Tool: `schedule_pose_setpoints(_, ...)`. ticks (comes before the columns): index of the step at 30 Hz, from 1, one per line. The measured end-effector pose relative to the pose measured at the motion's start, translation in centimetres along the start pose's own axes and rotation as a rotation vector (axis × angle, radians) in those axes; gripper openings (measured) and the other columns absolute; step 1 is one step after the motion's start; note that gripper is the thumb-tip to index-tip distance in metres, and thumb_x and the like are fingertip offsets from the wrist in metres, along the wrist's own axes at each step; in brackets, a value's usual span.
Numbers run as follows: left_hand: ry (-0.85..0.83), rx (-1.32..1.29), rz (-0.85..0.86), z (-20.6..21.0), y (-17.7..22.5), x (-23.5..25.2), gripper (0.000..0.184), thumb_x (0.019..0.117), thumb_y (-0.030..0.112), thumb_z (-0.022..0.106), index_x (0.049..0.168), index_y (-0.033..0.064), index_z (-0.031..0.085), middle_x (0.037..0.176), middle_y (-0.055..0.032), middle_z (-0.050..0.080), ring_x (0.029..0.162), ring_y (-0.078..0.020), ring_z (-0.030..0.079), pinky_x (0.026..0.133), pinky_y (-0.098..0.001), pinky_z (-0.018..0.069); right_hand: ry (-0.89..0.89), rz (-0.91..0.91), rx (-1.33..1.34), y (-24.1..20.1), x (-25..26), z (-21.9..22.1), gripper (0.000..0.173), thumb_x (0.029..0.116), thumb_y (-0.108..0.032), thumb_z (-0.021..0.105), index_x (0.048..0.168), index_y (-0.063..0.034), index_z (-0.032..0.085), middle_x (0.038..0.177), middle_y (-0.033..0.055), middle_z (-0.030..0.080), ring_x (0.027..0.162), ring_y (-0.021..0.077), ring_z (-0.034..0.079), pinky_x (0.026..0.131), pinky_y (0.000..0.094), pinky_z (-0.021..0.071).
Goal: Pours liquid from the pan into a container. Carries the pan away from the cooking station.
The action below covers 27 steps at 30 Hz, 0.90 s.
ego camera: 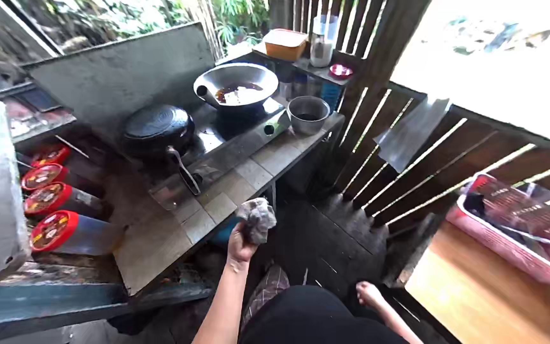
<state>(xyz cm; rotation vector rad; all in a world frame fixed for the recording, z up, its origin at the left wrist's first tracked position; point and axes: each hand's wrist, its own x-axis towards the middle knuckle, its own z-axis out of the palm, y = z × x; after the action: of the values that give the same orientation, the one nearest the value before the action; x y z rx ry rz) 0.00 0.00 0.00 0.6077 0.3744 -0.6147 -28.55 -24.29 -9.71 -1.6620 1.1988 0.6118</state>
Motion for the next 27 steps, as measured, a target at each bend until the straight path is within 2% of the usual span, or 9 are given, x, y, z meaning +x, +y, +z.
schedule_pose_setpoints(2, 0.135, 0.022, -0.070, 1.4, -0.5, 2.2, 0.039, 0.1080, 0.024, 0.025, 0.092, 0.0115, 0.059, 0.076, -0.0043, 0.070, 0.066, -0.0152, 0.070, 0.057, -0.0322, 0.0592, 0.134, -0.091, -0.023, -0.2, 13.2, -1.9, 0.037, 0.1096, -0.014, 0.044, 0.136, 0.0082, 0.057, 0.121, 0.0324, 0.066, 0.106, 0.0432, 0.068, 0.096, 0.0551, 0.0534)
schedule_pose_setpoints(4, 0.183, 0.049, -0.085, 2.6, -0.1, 4.4, 0.035, 0.1058, 0.017, 0.027, 0.086, 0.0131, 0.056, 0.070, -0.0025, 0.067, 0.062, -0.0138, 0.067, 0.054, -0.0311, 0.0572, 0.124, -0.048, -0.020, -6.6, 18.1, -3.7, 0.038, 0.1099, -0.016, 0.045, 0.139, 0.0062, 0.056, 0.126, 0.0314, 0.065, 0.114, 0.0425, 0.067, 0.102, 0.0550, 0.0507)
schedule_pose_setpoints(7, -0.223, 0.041, -0.021, 4.0, 2.2, 7.6, 0.021, 0.0909, 0.014, 0.051, 0.080, 0.0177, 0.068, 0.077, -0.0025, 0.075, 0.070, -0.0118, 0.073, 0.064, -0.0292, 0.0614, 0.072, -0.150, 0.178, -19.6, 15.9, -4.9, 0.041, 0.1122, -0.017, 0.044, 0.147, 0.0032, 0.049, 0.134, 0.0298, 0.061, 0.112, 0.0372, 0.065, 0.097, 0.0490, 0.0512)
schedule_pose_setpoints(9, -0.603, 0.130, -0.006, 5.6, 4.5, 10.1, 0.015, 0.0806, 0.035, 0.079, 0.092, 0.0241, 0.080, 0.089, 0.0016, 0.078, 0.080, -0.0070, 0.074, 0.074, -0.0255, 0.0619, -0.091, -0.344, 0.337, -27.4, 12.3, -4.6, 0.045, 0.1129, -0.025, 0.041, 0.153, -0.0046, 0.044, 0.133, 0.0223, 0.062, 0.107, 0.0289, 0.066, 0.089, 0.0442, 0.0530)
schedule_pose_setpoints(12, -0.822, 0.370, -0.045, 9.5, 7.5, 13.8, 0.030, 0.0806, 0.038, 0.078, 0.109, 0.0290, 0.074, 0.100, 0.0089, 0.077, 0.089, -0.0010, 0.071, 0.080, -0.0229, 0.0595, -0.473, -0.608, 0.502, -35.7, 9.4, -3.2, 0.071, 0.1043, -0.058, 0.039, 0.155, -0.0097, 0.036, 0.133, 0.0077, 0.065, 0.113, 0.0176, 0.067, 0.092, 0.0398, 0.0577)
schedule_pose_setpoints(15, -0.891, 0.549, -0.109, 11.5, 9.2, 18.3, 0.039, 0.0881, 0.028, 0.060, 0.127, 0.0198, 0.062, 0.117, 0.0063, 0.071, 0.107, -0.0050, 0.066, 0.094, -0.0287, 0.0541, -0.683, -0.734, 0.567, -41.0, 9.9, -2.8, 0.067, 0.0933, -0.065, 0.060, 0.128, -0.0075, 0.061, 0.109, 0.0001, 0.075, 0.101, 0.0094, 0.071, 0.091, 0.0335, 0.0600)
schedule_pose_setpoints(19, -0.553, 0.958, 0.124, 12.5, 12.0, 19.5, 0.014, 0.0936, 0.014, 0.061, 0.107, 0.0104, 0.057, 0.097, 0.0061, 0.065, 0.090, -0.0015, 0.063, 0.082, -0.0220, 0.0536, -0.541, -0.847, 0.305, -46.6, 9.5, -5.5, 0.030, 0.0925, -0.004, 0.066, 0.121, 0.0010, 0.060, 0.106, 0.0026, 0.070, 0.096, 0.0058, 0.067, 0.090, 0.0281, 0.0577)
schedule_pose_setpoints(23, 0.124, 1.274, 0.246, 11.6, 10.4, 19.4, 0.056, 0.0950, 0.009, 0.067, 0.142, -0.0074, 0.043, 0.133, -0.0264, 0.057, 0.118, -0.0305, 0.062, 0.098, -0.0431, 0.0530, -0.349, -0.911, 0.219, -50.9, 8.4, -7.4, 0.027, 0.0996, -0.004, 0.061, 0.125, 0.0049, 0.060, 0.111, 0.0088, 0.069, 0.099, 0.0073, 0.067, 0.092, 0.0276, 0.0564)
schedule_pose_setpoints(27, 0.158, 0.736, 0.051, 12.5, 6.4, 18.1, 0.079, 0.1010, 0.036, 0.055, 0.164, 0.0153, 0.011, 0.160, -0.0200, 0.035, 0.138, -0.0377, 0.049, 0.100, -0.0580, 0.0516, -0.543, -1.057, 0.086, -53.2, 7.4, -8.2, 0.027, 0.1031, -0.007, 0.054, 0.125, 0.0073, 0.061, 0.109, 0.0090, 0.069, 0.095, 0.0059, 0.066, 0.089, 0.0261, 0.0561)
